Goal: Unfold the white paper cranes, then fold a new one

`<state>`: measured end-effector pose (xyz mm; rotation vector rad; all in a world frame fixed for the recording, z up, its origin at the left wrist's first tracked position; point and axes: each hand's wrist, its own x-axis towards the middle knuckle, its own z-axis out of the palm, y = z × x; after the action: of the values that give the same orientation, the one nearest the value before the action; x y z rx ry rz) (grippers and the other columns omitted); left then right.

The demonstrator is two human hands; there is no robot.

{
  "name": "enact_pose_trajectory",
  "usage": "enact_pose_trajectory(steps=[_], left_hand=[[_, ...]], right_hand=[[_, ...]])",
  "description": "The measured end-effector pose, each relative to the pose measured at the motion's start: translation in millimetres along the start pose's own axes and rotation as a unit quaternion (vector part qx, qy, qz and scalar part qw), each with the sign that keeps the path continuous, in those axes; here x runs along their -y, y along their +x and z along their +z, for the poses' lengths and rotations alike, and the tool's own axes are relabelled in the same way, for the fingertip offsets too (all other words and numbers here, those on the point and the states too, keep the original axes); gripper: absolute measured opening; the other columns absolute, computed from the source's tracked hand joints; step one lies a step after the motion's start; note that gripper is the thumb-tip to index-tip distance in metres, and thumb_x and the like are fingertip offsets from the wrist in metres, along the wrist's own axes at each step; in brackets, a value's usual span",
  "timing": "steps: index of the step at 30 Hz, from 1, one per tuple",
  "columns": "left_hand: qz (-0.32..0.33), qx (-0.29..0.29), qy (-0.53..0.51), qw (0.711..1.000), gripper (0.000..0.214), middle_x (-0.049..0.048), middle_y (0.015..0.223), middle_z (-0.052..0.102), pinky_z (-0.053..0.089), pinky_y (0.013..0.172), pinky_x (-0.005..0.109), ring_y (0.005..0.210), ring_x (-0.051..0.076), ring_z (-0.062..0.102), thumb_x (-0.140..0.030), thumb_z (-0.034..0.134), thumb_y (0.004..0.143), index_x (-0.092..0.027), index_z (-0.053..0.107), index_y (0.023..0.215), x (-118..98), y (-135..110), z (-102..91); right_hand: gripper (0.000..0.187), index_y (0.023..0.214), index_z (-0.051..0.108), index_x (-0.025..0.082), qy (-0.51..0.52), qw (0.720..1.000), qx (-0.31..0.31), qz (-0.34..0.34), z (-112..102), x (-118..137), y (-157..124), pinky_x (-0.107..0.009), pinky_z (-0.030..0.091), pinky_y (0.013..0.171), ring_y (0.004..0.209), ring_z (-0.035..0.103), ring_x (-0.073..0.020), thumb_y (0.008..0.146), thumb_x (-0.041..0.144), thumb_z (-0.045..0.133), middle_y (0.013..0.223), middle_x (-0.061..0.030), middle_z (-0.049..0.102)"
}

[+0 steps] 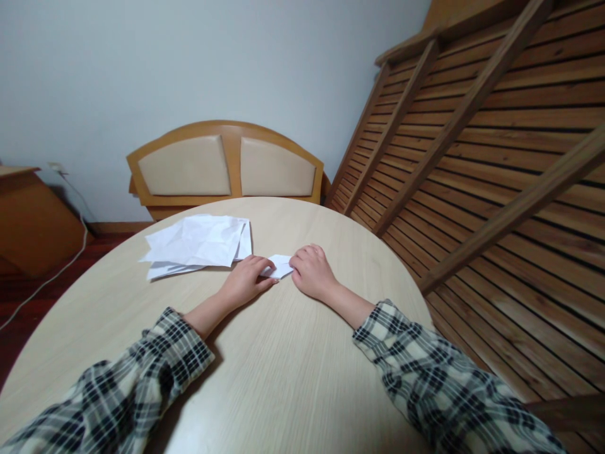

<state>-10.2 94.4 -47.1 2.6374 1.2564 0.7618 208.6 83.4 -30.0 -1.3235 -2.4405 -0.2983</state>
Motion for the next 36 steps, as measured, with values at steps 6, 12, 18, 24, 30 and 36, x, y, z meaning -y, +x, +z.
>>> enact_pose_trajectory(steps=[6,12,18,24,30,36], left_hand=[[0.011,0.005,-0.007,1.0,0.02,0.0083,0.104,0.068,0.046,0.088,0.04,0.099,0.026,0.06,-0.034,0.066,0.088,-0.02,0.069,0.102,1,1,0.2],[0.007,0.007,-0.019,1.0,0.019,0.0082,0.104,0.068,0.046,0.088,0.041,0.099,0.026,0.059,-0.034,0.065,0.089,-0.021,0.069,0.103,1,1,-0.1],[0.008,0.012,-0.014,1.0,0.018,0.0076,0.104,0.067,0.046,0.089,0.04,0.099,0.025,0.059,-0.032,0.064,0.09,-0.021,0.069,0.103,2,2,0.4],[0.01,0.004,-0.013,1.0,0.014,0.0073,0.103,0.068,0.046,0.087,0.038,0.098,0.024,0.059,-0.028,0.063,0.091,-0.021,0.068,0.102,3,1,1.4],[0.009,0.0,-0.014,1.0,0.017,0.0075,0.098,0.067,0.045,0.085,0.038,0.094,0.024,0.059,-0.033,0.057,0.095,-0.02,0.067,0.099,4,1,2.0],[-0.01,-0.007,-0.003,1.0,0.013,0.0068,0.087,0.065,0.045,0.078,0.036,0.085,0.023,0.058,-0.028,0.056,0.094,-0.018,0.062,0.09,3,2,2.3]], right_hand=[[0.028,0.11,0.068,0.021,0.147,0.984,0.024,-0.101,7,-8,-2,-0.038,0.038,0.094,0.106,0.053,-0.0227,0.087,0.012,0.056,0.111,-0.0069,0.065],[0.02,0.107,0.072,0.022,0.226,0.969,0.014,-0.097,20,-21,4,-0.036,0.042,0.093,0.103,0.057,-0.0201,0.089,0.018,0.066,0.107,-0.006,0.066],[0.013,0.099,0.076,0.021,0.244,0.964,0.006,-0.101,29,-27,10,-0.035,0.045,0.09,0.098,0.061,-0.0193,0.089,0.019,0.068,0.102,-0.0066,0.071],[0.014,0.092,0.076,0.018,0.279,0.959,-0.016,-0.053,32,-28,12,-0.034,0.048,0.087,0.091,0.065,-0.0184,0.092,0.015,0.062,0.093,-0.0068,0.074],[0.013,0.09,0.075,0.017,0.29,0.956,-0.023,-0.046,32,-26,12,-0.033,0.048,0.086,0.089,0.064,-0.0181,0.091,0.014,0.062,0.091,-0.0063,0.074],[0.011,0.087,0.073,0.018,0.301,0.952,-0.029,-0.055,32,-26,12,-0.032,0.047,0.084,0.087,0.063,-0.0173,0.091,0.015,0.064,0.089,-0.0048,0.072]])
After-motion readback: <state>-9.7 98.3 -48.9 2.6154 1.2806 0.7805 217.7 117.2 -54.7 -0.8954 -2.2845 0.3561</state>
